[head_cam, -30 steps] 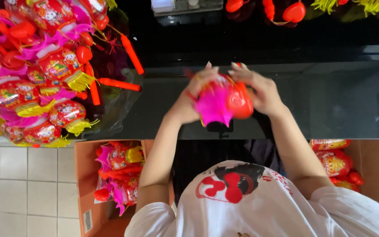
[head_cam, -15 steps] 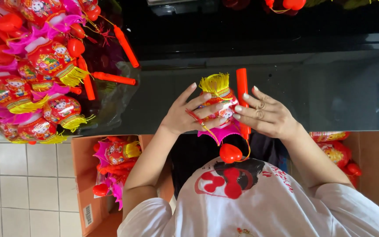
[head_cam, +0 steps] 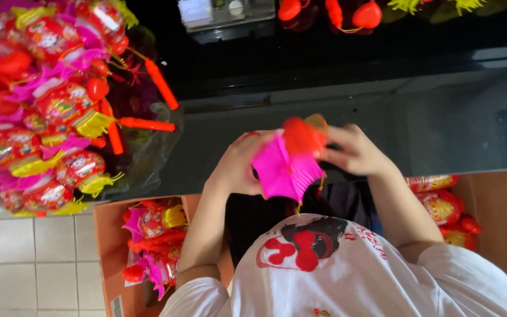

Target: Assembling small decorative Chinese lanterns by inserting batteries into handles and attaching them to the lantern bodies.

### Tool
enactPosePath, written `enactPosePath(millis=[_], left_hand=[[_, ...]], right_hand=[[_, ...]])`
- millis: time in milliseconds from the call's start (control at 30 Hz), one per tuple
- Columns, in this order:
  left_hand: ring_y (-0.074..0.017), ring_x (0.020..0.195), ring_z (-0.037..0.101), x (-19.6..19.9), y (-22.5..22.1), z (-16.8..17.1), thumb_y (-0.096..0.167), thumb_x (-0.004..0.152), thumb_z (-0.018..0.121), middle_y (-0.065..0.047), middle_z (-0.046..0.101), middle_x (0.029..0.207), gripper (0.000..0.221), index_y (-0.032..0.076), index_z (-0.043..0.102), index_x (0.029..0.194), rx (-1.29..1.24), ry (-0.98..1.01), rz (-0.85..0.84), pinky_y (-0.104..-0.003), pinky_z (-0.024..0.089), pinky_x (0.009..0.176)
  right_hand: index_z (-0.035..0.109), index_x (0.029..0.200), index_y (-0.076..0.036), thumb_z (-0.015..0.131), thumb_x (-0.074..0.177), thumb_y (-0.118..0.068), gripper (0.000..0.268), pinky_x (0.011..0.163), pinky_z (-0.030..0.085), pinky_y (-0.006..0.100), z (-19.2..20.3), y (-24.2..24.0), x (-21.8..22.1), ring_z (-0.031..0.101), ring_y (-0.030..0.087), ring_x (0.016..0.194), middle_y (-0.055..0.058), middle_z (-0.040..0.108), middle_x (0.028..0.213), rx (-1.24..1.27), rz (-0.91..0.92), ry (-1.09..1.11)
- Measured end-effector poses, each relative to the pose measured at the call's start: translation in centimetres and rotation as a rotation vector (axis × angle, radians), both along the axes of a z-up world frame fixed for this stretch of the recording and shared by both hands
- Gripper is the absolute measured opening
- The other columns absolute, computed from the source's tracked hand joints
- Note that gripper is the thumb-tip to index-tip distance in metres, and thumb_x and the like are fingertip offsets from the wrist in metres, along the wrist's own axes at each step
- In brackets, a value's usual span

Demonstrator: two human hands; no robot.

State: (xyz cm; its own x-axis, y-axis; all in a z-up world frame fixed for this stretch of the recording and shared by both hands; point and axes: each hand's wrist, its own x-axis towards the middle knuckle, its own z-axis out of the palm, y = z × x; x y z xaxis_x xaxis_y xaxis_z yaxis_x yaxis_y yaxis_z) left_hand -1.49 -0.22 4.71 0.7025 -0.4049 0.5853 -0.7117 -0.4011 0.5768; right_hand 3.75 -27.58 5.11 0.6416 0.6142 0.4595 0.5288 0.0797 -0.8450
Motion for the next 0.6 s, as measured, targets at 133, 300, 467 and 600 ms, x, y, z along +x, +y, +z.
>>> enactPosePath(millis=[133, 300, 467, 600], left_hand=[[-0.0240, 0.080, 0.075, 1.9, -0.1, -2.3, 0.026, 0.069, 0.092, -0.010, 0.075, 0.091, 0.046, 0.008, 0.072, 0.106, -0.595, 0.724, -0.178, -0.043, 0.060, 0.076], [-0.0256, 0.111, 0.067, 2.5, -1.0, -2.0, 0.045, 0.099, 0.067, -0.019, 0.072, 0.115, 0.049, 0.002, 0.067, 0.122, -0.588, 0.907, 0.191, -0.046, 0.050, 0.105], [-0.0390, 0.130, 0.058, 3.5, 0.6, -0.5, 0.070, 0.087, 0.067, -0.022, 0.068, 0.129, 0.077, 0.008, 0.062, 0.133, -0.227, 1.061, 0.592, -0.050, 0.041, 0.115], [-0.0357, 0.123, 0.064, 3.5, 1.6, 0.4, 0.080, 0.082, 0.065, -0.017, 0.070, 0.122, 0.082, 0.012, 0.061, 0.126, 0.059, 1.079, 0.725, -0.050, 0.045, 0.111]], right_hand=[[0.072, 0.107, 0.004, 0.073, 0.088, 0.000, 0.019, 0.069, 0.061, 0.040, -8.1, 1.0, 3.1, 0.075, 0.022, 0.073, 0.012, 0.075, 0.078, 0.203, -0.044, 0.477], [0.065, 0.120, 0.005, 0.064, 0.097, -0.008, 0.026, 0.072, 0.066, 0.050, -10.0, 3.7, 5.4, 0.078, 0.035, 0.080, 0.024, 0.075, 0.100, 0.441, -0.121, 1.046], [0.053, 0.138, 0.006, 0.052, 0.107, -0.018, 0.039, 0.045, 0.062, 0.041, -9.1, 4.6, 5.0, 0.074, 0.031, 0.057, 0.029, 0.070, 0.105, 0.391, -0.121, 1.012], [0.052, 0.139, 0.005, 0.045, 0.110, -0.020, 0.039, 0.027, 0.042, 0.024, -7.1, 4.6, 5.0, 0.056, 0.016, 0.037, 0.027, 0.070, 0.100, 0.430, -0.150, 0.994]])
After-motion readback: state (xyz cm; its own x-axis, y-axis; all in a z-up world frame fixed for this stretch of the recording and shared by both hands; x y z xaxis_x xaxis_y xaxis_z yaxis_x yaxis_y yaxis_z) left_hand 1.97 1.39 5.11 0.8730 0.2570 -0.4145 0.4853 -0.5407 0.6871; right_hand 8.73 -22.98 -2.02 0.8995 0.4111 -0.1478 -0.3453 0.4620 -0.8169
